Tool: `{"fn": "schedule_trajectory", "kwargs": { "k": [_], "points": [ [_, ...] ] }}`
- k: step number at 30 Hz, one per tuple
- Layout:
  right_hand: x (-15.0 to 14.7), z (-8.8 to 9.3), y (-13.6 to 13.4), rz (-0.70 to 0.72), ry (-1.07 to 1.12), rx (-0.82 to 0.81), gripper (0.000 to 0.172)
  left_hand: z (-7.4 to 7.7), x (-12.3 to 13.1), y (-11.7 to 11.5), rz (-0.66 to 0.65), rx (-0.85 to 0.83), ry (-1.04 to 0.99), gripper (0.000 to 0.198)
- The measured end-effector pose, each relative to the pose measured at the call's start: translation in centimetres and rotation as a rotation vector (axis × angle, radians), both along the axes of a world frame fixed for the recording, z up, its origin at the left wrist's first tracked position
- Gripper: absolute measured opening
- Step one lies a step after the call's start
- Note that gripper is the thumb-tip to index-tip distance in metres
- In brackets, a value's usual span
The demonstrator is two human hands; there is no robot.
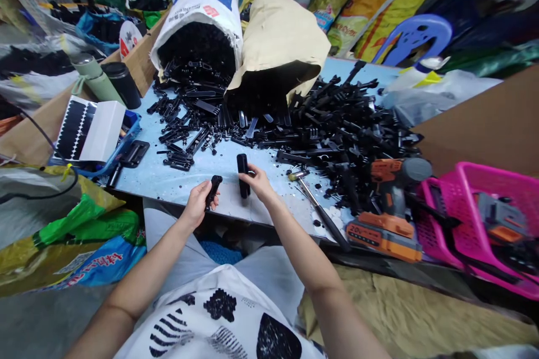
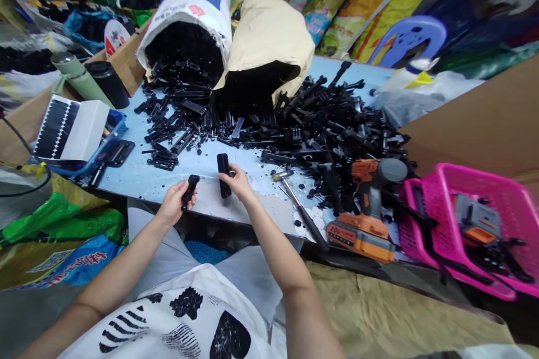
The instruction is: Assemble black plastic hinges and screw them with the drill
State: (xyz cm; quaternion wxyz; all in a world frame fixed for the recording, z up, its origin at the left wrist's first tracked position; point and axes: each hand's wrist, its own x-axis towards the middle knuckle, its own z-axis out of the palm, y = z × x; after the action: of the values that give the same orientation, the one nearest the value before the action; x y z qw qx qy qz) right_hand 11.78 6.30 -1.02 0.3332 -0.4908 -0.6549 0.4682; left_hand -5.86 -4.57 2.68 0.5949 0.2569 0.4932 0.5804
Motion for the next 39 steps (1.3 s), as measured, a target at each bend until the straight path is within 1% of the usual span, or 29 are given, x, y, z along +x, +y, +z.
{"fn": "schedule_trajectory", "kwargs": {
  "k": [2, 3, 4, 5, 7, 9, 11, 13, 15, 16, 18, 19, 21, 22, 23, 25, 27, 29, 31, 33, 37, 39],
  "points": [
    [0.8, 0.1, -1.3, -0.019, -0.232, 0.228, 0.040, -0.7, 0.3, -0.1, 0.014, 0.031, 0.115, 0.049],
    [1.1, 0.1, -1.9, 0.000, -0.315, 0.316, 0.038, -1.1, 0.4, -0.2, 0.016, 0.044, 0.173, 0.051],
    [1.3, 0.2, -2.5, 0.032, -0.358, 0.377, 0.037, -1.4, 0.5, -0.3, 0.013, 0.052, 0.228, 0.053],
    [1.4, 0.2, -3.0, 0.074, -0.357, 0.411, 0.036, -1.7, 0.6, -0.4, 0.008, 0.055, 0.276, 0.055],
    [1.3, 0.4, -3.5, 0.136, -0.240, 0.404, 0.033, -2.3, 0.6, -0.5, 0.008, 0.049, 0.341, 0.055],
    [1.6, 0.6, -3.5, 0.149, -0.035, 0.322, 0.032, -2.6, 0.5, -0.6, 0.031, 0.045, 0.365, 0.055],
    [2.8, 0.4, -3.3, 0.122, 0.136, 0.217, 0.036, -2.6, 0.1, -0.7, 0.067, 0.047, 0.368, 0.054],
    [5.2, -0.2, -3.2, 0.056, 0.204, 0.169, 0.047, -2.5, -0.5, -0.7, 0.094, 0.050, 0.376, 0.053],
    [8.3, -0.9, -3.4, 0.004, 0.153, 0.180, 0.057, -2.4, -1.1, -0.9, 0.107, 0.051, 0.397, 0.052],
    [9.7, -1.1, -3.6, 0.014, 0.074, 0.204, 0.056, -2.3, -1.3, -1.1, 0.103, 0.051, 0.414, 0.051],
    [11.5, -1.0, -4.2, 0.107, -0.189, 0.290, 0.051, -2.2, -1.4, -1.4, 0.074, 0.056, 0.456, 0.049],
    [11.6, -0.8, -4.5, 0.169, -0.337, 0.345, 0.050, -2.2, -1.2, -1.5, 0.051, 0.061, 0.479, 0.048],
    [10.2, -0.3, -5.0, 0.280, -0.551, 0.446, 0.050, -2.0, -0.4, -1.5, -0.003, 0.082, 0.515, 0.047],
    [8.9, 0.0, -5.2, 0.315, -0.590, 0.470, 0.050, -1.9, 0.2, -1.5, -0.028, 0.097, 0.529, 0.046],
    [7.5, 0.2, -5.3, 0.328, -0.579, 0.469, 0.048, -1.8, 0.8, -1.4, -0.052, 0.116, 0.545, 0.045],
    [4.7, 0.6, -5.5, 0.285, -0.431, 0.393, 0.044, -1.5, 1.9, -1.2, -0.091, 0.157, 0.588, 0.042],
    [2.8, 1.0, -5.8, 0.211, -0.184, 0.229, 0.046, -1.1, 2.8, -1.0, -0.115, 0.193, 0.627, 0.041],
    [1.9, 1.4, -6.3, 0.198, 0.048, 0.033, 0.050, -0.5, 3.3, -1.0, -0.127, 0.224, 0.661, 0.041],
    [2.0, 1.8, -6.8, 0.233, 0.176, -0.082, 0.054, 0.1, 3.4, -1.1, -0.131, 0.272, 0.720, 0.039],
    [2.5, 2.3, -7.0, 0.270, 0.205, -0.085, 0.055, 0.6, 3.4, -1.3, -0.141, 0.329, 0.808, 0.036],
    [3.8, 2.7, -6.8, 0.334, 0.137, 0.014, 0.051, 1.2, 3.3, -1.8, -0.195, 0.389, 0.952, 0.035],
    [4.3, 2.6, -6.8, 0.334, 0.124, 0.055, 0.050, 1.3, 3.3, -2.0, -0.211, 0.409, 1.009, 0.036]
  ]
}}
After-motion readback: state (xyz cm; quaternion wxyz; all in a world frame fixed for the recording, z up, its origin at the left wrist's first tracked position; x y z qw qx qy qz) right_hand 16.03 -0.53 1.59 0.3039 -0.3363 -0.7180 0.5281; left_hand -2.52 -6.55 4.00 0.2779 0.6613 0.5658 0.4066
